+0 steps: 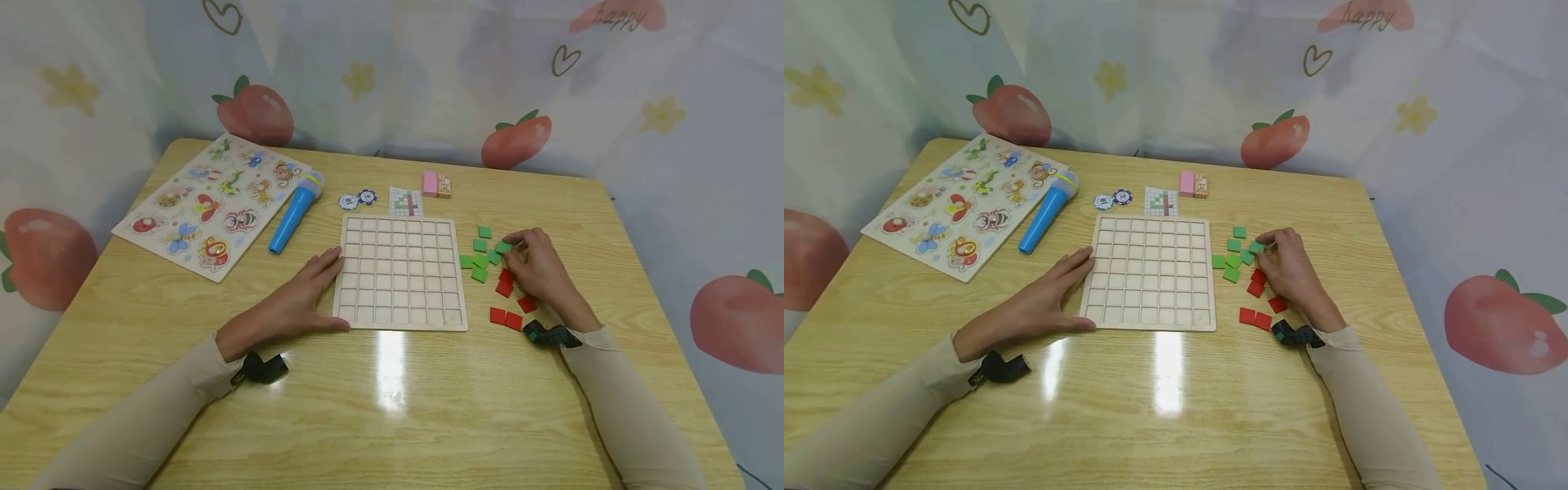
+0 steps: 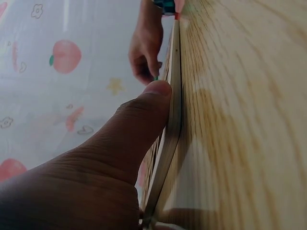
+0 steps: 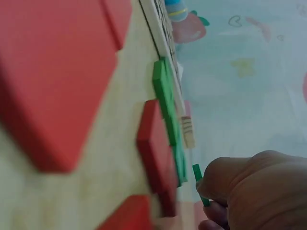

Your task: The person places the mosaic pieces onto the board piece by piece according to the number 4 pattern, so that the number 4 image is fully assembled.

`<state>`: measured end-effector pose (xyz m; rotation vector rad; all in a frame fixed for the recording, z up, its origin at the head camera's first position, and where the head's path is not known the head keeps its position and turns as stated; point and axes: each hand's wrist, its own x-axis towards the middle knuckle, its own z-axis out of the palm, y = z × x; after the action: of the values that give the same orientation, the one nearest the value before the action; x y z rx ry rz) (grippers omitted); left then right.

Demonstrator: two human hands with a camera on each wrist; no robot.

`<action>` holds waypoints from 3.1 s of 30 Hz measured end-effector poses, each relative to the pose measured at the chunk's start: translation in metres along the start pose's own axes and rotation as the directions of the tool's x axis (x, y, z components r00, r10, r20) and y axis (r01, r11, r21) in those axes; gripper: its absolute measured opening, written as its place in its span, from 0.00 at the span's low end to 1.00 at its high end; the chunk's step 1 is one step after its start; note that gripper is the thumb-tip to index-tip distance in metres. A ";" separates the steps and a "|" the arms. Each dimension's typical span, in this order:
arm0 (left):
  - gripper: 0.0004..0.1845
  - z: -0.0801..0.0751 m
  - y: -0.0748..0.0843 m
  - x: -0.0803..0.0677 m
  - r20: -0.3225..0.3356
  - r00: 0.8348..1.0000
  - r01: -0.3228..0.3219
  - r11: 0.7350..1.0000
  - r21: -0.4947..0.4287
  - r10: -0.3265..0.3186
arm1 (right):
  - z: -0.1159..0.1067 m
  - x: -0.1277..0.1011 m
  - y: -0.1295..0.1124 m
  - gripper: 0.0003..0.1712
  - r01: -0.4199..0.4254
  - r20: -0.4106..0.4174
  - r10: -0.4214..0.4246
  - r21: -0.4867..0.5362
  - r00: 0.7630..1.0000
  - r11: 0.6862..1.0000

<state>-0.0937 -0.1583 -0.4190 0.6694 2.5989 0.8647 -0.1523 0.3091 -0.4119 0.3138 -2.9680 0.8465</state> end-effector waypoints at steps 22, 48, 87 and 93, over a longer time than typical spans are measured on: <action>0.68 0.001 0.000 0.001 -0.004 1.000 -0.016 1.000 0.002 0.016 | 0.011 0.063 -0.096 0.15 0.279 0.229 -0.257 -0.069 0.939 0.958; 0.67 0.000 0.001 0.002 -0.005 1.000 -0.015 1.000 0.015 0.015 | 0.047 0.107 -0.117 0.10 0.277 0.356 -0.258 -0.004 0.898 0.961; 0.68 0.000 -0.002 0.000 -0.016 0.999 -0.035 0.998 0.046 0.036 | 0.024 -0.024 -0.019 0.16 -0.061 -0.094 0.060 -0.004 0.994 0.998; 0.67 0.000 -0.001 0.001 -0.015 0.999 -0.038 0.999 0.033 0.039 | 0.024 -0.023 -0.019 0.16 -0.068 -0.101 0.068 0.005 0.993 0.998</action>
<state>-0.0945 -0.1587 -0.4196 0.7269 2.6271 0.8434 -0.1258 0.2852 -0.4251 0.1657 -2.8993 0.8445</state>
